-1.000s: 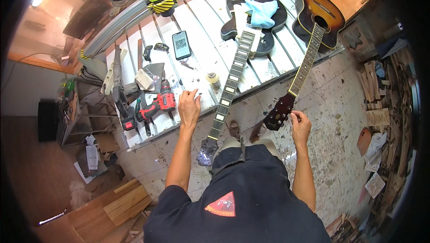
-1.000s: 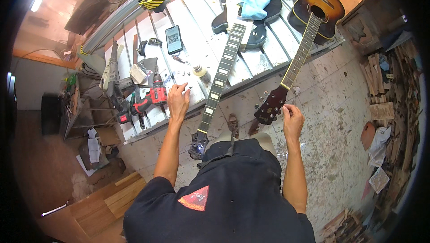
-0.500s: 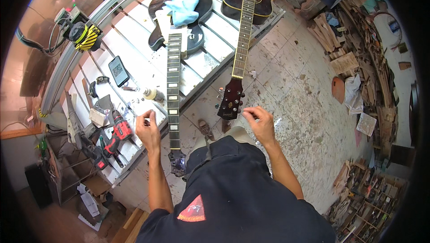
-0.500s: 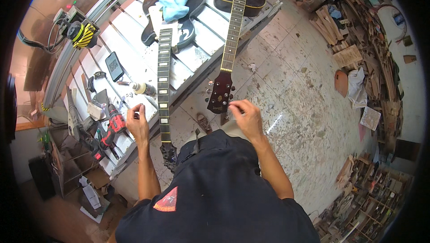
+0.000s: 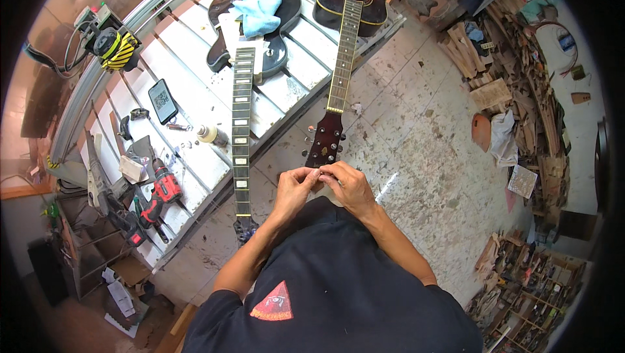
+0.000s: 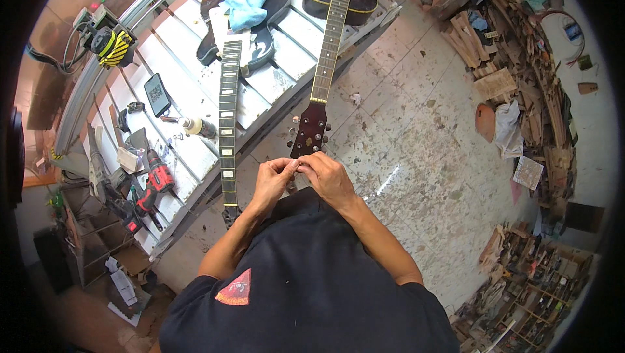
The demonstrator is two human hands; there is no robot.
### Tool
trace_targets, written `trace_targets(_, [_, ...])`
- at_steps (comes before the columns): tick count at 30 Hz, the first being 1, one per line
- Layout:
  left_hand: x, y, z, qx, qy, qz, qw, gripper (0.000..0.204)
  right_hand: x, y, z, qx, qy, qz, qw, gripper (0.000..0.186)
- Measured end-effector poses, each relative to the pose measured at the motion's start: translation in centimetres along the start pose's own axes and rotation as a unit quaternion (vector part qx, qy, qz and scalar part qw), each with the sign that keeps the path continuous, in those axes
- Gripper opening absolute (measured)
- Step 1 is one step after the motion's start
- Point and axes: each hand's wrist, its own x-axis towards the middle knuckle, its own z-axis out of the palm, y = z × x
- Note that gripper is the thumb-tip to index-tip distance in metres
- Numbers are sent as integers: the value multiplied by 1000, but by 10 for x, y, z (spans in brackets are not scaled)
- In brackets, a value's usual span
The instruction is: The person inserts tuning pegs and hardware into the headstock of a guitar by hand and secures them using a power drill.
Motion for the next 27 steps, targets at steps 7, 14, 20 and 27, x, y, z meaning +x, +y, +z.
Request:
trace_targets(7, [13,-16,-1,-14,-20,33,999,27,4,35,-1,61,32,124,990,16])
trace_targets(14, [49,-62,-17,-13,117,-83,990,50,11,84,12,160,36,228,960,20])
trace_targets(20, [63,-83,-15,-139,-2,-116,984,50,20,87,16,124,21,231,965,19])
trace_targets(27, [64,-89,-10,-127,20,-98,987,38,27,85,13,28,14,185,982,19])
